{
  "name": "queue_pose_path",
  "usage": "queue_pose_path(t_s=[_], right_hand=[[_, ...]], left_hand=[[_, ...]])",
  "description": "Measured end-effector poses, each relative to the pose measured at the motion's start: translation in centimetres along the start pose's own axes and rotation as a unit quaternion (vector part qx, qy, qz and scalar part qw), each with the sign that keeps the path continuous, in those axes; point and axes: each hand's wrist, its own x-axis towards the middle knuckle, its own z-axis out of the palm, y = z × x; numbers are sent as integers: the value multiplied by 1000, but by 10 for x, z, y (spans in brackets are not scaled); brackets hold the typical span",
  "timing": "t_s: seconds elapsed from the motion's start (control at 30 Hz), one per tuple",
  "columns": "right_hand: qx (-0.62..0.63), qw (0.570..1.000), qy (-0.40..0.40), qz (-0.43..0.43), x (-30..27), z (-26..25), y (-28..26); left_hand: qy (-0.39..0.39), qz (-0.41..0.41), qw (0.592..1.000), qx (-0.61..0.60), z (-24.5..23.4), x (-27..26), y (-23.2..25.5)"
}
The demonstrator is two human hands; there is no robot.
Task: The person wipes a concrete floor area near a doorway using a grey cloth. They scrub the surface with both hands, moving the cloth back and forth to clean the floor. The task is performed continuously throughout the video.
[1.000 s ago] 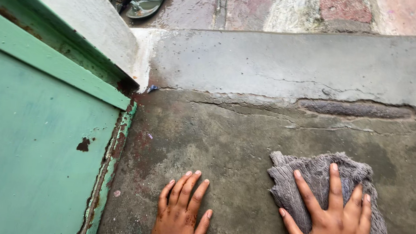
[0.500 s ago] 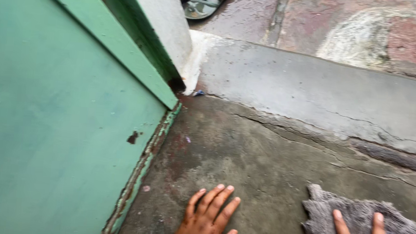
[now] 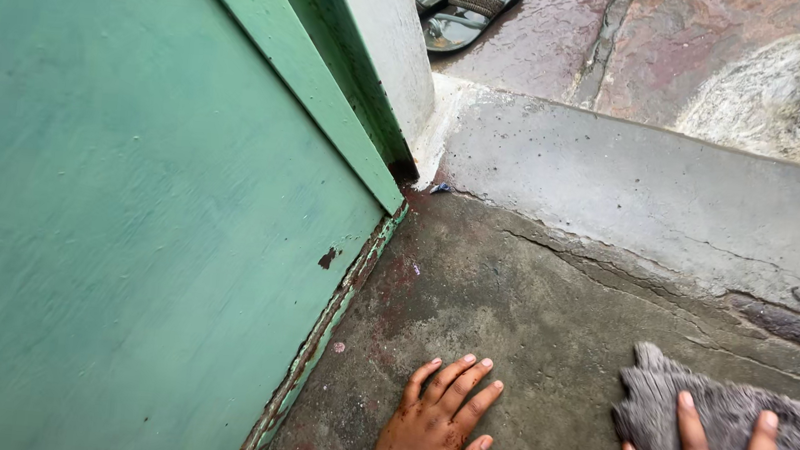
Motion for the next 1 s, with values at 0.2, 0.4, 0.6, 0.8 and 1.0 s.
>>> queue_pose_path(t_s=[0.2, 0.4, 0.6, 0.8, 1.0], right_hand=[[249, 937, 217, 115, 31, -3, -53], [264, 931, 240, 82, 37, -1, -60], [288, 925, 239, 65, 43, 6, -55], [326, 912, 240, 64, 47, -19, -58], [392, 888, 229, 72, 47, -52, -52]], left_hand=[[4, 15, 1000, 15, 4, 2, -4], [7, -5, 999, -49, 1, -2, -4], [35, 6, 999, -21, 3, -2, -2], [44, -25, 998, -37, -2, -1, -1], [47, -50, 997, -24, -2, 1, 7]])
